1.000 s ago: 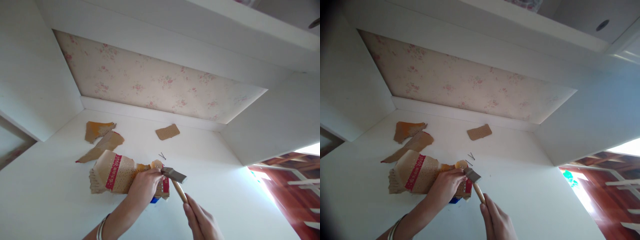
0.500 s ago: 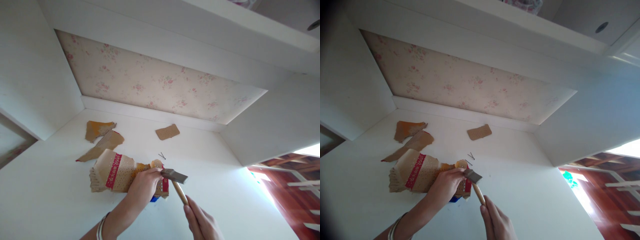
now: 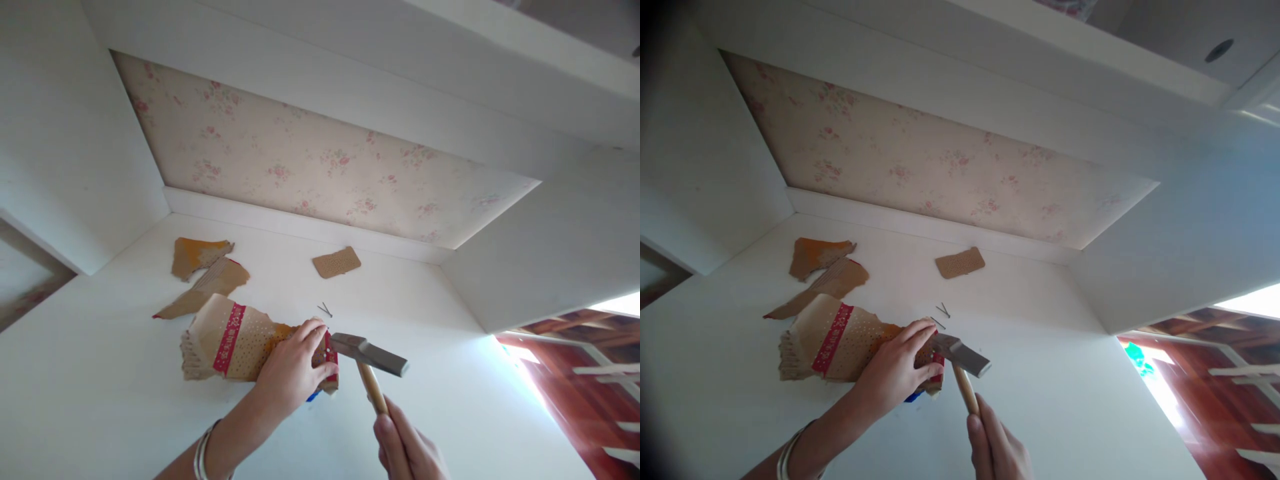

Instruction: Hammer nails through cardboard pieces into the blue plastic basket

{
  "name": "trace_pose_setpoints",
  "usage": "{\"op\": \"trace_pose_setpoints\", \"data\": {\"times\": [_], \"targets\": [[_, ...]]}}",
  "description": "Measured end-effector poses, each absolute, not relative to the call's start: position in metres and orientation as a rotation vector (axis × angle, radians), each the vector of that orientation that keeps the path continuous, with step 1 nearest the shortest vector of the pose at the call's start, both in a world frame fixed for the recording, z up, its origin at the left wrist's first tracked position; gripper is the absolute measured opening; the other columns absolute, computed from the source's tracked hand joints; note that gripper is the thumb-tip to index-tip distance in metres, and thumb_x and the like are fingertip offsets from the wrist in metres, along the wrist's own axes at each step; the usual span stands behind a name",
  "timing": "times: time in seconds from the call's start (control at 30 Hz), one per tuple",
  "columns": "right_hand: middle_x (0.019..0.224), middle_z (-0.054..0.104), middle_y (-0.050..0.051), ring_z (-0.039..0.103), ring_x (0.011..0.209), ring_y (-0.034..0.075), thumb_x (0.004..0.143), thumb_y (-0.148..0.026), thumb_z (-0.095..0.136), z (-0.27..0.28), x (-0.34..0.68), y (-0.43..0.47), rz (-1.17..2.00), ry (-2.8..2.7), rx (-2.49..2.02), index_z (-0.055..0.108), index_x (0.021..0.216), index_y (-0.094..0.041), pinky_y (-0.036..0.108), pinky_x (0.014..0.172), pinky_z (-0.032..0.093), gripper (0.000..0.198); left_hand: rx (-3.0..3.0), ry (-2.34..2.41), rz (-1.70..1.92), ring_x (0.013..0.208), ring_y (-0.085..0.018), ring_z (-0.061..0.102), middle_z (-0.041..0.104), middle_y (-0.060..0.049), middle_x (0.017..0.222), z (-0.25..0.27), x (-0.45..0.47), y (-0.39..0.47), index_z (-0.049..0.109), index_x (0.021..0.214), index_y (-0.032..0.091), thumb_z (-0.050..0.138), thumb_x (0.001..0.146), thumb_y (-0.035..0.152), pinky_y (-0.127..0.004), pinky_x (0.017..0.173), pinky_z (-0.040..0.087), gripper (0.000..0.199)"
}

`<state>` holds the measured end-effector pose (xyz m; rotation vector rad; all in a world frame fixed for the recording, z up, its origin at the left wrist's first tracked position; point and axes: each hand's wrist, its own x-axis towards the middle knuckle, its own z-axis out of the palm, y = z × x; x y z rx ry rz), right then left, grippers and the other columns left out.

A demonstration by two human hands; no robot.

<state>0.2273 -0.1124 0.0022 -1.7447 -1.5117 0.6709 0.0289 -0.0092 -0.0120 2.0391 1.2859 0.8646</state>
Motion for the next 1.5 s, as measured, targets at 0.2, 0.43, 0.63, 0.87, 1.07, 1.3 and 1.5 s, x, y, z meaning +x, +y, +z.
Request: {"op": "trace_pose_setpoints", "data": {"times": [0.2, 0.43, 0.63, 0.87, 1.07, 1.3, 1.5], "targets": [[0.089, 0.077, 0.013, 0.074, 0.076, 0.023, 0.094, -0.057, 0.048, -0.005, 0.227, -0.108, 0.639, -1.650, -1.661, 0.074, 0.104, -0.018, 0.023, 0.069, 0.059, 0.048, 1.985, 1.332, 0.845, 0.108, -0.024, 0.064, 0.054, -0.007, 0.135, -0.011, 0.029, -0.009, 0.049, 0.131, 0.026, 0.076, 0.078, 0.030, -0.039, 0.097, 0.051, 0.060], [0.091, 0.077, 0.012, 0.075, 0.076, 0.022, 0.096, -0.055, 0.046, -0.009, 0.228, -0.106, 0.590, -1.715, -1.666, 0.073, 0.107, -0.018, 0.022, 0.068, 0.059, 0.047, 1.971, 1.355, 0.788, 0.109, -0.026, 0.064, 0.051, -0.008, 0.137, -0.007, 0.029, -0.010, 0.044, 0.135, 0.028, 0.076, 0.078, 0.031, -0.041, 0.099, 0.050, 0.066], [0.108, 0.075, 0.013, 0.074, 0.091, 0.023, 0.097, -0.050, 0.046, 0.004, 0.239, -0.104, 0.451, -1.683, -1.765, 0.068, 0.117, -0.017, 0.024, 0.082, 0.058, 0.045, 2.013, 1.373, 0.773, 0.114, -0.028, 0.061, 0.049, -0.009, 0.139, -0.012, 0.029, -0.010, 0.041, 0.138, 0.027, 0.077, 0.077, 0.031, -0.044, 0.104, 0.046, 0.070], [0.119, 0.071, 0.012, 0.070, 0.104, 0.025, 0.100, -0.049, 0.039, -0.019, 0.280, -0.074, 0.287, -1.825, -2.045, 0.062, 0.125, -0.019, 0.030, 0.081, 0.058, 0.045, 2.026, 1.364, 0.780, 0.113, -0.028, 0.062, 0.050, -0.008, 0.139, -0.012, 0.028, -0.010, 0.040, 0.139, 0.028, 0.077, 0.078, 0.031, -0.042, 0.101, 0.049, 0.072], [0.113, 0.069, 0.009, 0.071, 0.093, 0.026, 0.104, -0.046, 0.025, -0.064, 0.300, -0.064, 0.261, -1.935, -2.305, 0.054, 0.133, -0.022, 0.034, 0.075, 0.055, 0.048, 2.011, 1.375, 0.795, 0.112, -0.028, 0.062, 0.051, -0.009, 0.137, -0.010, 0.028, -0.010, 0.040, 0.139, 0.027, 0.076, 0.078, 0.029, -0.044, 0.102, 0.048, 0.071], [0.112, 0.064, 0.008, 0.068, 0.088, 0.024, 0.103, -0.044, 0.031, -0.075, 0.303, -0.058, -0.030, -2.029, -2.328, 0.062, 0.115, -0.025, 0.034, 0.064, 0.053, 0.038, 1.956, 1.361, 0.846, 0.106, -0.025, 0.063, 0.056, -0.007, 0.120, -0.009, 0.025, -0.009, 0.044, 0.130, 0.028, 0.061, 0.090, 0.023, -0.042, 0.095, 0.051, 0.044], [0.124, 0.059, 0.014, 0.061, 0.103, 0.031, 0.100, -0.039, 0.041, -0.065, 0.287, -0.042, -0.191, -2.071, -2.175, 0.060, 0.120, -0.018, 0.045, 0.081, 0.051, 0.034, 1.932, 1.383, 0.757, 0.099, -0.025, 0.064, 0.055, -0.008, 0.116, -0.010, 0.025, -0.006, 0.042, 0.131, 0.027, 0.053, 0.094, 0.019, -0.045, 0.091, 0.052, 0.039]]}}
